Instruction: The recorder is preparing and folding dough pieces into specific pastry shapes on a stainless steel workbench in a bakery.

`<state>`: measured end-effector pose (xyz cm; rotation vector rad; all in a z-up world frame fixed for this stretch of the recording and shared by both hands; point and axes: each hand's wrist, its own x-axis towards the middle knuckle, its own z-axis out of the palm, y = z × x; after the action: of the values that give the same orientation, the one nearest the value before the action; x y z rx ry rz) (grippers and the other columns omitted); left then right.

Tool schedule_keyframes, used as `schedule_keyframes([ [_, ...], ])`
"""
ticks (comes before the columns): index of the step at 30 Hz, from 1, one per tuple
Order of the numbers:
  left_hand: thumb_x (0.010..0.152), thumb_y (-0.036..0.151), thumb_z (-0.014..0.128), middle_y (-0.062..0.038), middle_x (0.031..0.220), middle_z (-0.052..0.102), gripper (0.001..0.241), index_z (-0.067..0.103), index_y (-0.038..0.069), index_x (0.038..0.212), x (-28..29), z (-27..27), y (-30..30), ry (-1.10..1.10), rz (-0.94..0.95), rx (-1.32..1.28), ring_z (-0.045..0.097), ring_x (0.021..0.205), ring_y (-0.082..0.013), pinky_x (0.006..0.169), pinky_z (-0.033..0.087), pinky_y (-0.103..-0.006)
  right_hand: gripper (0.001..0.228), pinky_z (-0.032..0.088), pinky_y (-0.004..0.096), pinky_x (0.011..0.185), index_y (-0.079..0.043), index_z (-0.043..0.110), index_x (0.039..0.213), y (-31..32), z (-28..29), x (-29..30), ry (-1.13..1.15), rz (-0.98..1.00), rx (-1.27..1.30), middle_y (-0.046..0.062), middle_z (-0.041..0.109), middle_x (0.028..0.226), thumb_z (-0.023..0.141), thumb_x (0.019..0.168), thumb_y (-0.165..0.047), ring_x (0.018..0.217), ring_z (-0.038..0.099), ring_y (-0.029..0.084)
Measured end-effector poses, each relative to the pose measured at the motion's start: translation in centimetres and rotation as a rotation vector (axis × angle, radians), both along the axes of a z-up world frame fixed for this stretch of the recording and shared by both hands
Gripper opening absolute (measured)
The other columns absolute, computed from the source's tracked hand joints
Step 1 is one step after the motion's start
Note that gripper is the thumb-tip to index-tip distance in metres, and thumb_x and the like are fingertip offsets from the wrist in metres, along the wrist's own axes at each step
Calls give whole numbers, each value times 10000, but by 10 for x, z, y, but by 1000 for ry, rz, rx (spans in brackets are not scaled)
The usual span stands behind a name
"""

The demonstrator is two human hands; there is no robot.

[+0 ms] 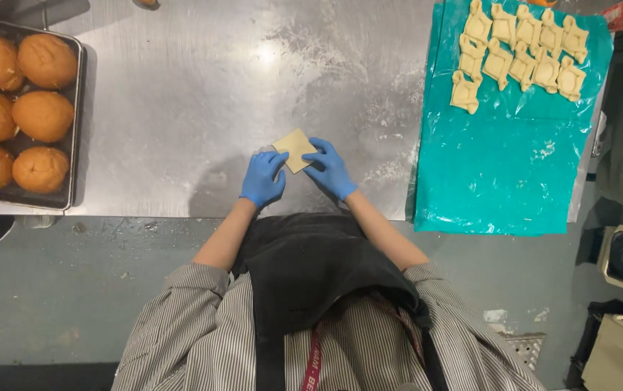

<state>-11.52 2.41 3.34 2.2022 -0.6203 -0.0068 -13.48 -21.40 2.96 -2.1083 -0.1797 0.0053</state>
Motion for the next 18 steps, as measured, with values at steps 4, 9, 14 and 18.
schedule_keyframes([
  [4, 819, 215, 754, -113, 1114, 638, 456, 671, 105, 1254, 6, 17, -2, 2, -61, 61, 587, 1070, -328, 980, 420, -467, 221, 572, 347, 971, -77, 763, 1083, -2, -15, 2, 9, 2, -17, 155, 595, 1399, 822, 873, -113, 1210, 658, 296],
  [9, 804, 339, 786, -118, 1186, 659, 413, 709, 118, 1144, 20, 30, -11, -198, -64, 167, 590, 1091, -306, 985, 406, -486, 181, 583, 351, 996, -87, 766, 1081, -4, -5, 16, 122, -105, 69, 109, 668, 1356, 763, 906, -129, 1181, 702, 279],
  [14, 951, 281, 702, -45, 1086, 678, 188, 703, 116, 1040, 32, 9, -20, -384, -103, 138, 628, 1137, -274, 1091, 442, -489, 283, 525, 404, 1019, -46, 773, 1090, 2, 16, 27, -96, 54, -5, 148, 633, 1351, 757, 813, -99, 1221, 618, 339],
  [18, 1007, 213, 688, -103, 970, 693, 136, 720, 81, 1018, 45, 7, -28, 4, -23, 21, 623, 944, -314, 934, 468, -441, 218, 527, 394, 931, -79, 794, 1009, 8, -4, 36, -75, -17, -126, 94, 697, 1240, 819, 847, -222, 1098, 629, 299],
])
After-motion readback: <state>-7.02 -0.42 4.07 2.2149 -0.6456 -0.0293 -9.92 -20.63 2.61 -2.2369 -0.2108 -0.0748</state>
